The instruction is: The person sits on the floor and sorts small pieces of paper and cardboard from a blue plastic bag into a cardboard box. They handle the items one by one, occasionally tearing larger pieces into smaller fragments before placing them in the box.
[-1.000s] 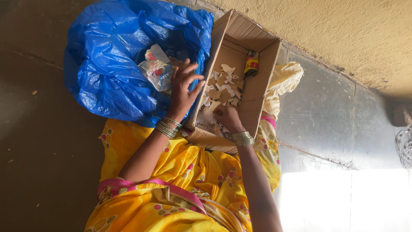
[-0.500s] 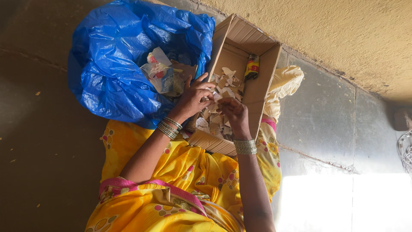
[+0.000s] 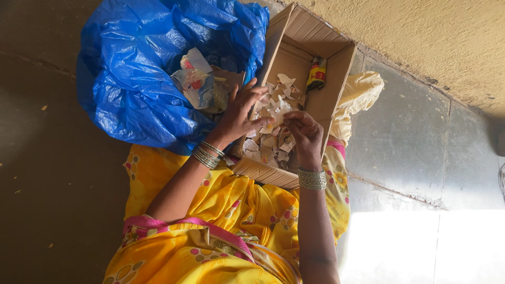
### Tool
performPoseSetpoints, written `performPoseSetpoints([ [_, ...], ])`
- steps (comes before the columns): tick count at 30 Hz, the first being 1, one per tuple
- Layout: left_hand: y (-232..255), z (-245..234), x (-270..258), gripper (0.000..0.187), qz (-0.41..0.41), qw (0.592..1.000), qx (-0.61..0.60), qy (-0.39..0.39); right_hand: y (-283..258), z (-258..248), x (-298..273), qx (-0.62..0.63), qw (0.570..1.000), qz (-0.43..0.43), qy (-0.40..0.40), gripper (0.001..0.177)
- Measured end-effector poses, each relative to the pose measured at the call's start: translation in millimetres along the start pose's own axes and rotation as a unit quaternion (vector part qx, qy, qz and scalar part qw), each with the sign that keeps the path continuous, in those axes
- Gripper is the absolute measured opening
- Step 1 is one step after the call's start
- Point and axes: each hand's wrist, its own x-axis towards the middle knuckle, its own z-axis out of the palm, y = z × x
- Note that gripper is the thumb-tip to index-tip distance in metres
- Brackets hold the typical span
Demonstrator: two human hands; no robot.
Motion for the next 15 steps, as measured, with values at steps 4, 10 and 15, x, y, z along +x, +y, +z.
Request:
performPoseSetpoints([
  [4,-5,-3,-4,0.027,0.030,0.999,-0.033,-0.011,3,11,3,0.033,0.997,0.011,-0.062,0.013],
  [10,-17,-2,-7,0.011,0.013,0.998,-0.056,0.036,-3,26,19,0.052,0.991,-0.015,-0.120,0.014],
  [15,-19,-4,-11,0.023,-0.131,0.937,-0.250,0.207,-14,50,43,0.009,0.986,-0.048,-0.157,0.024],
])
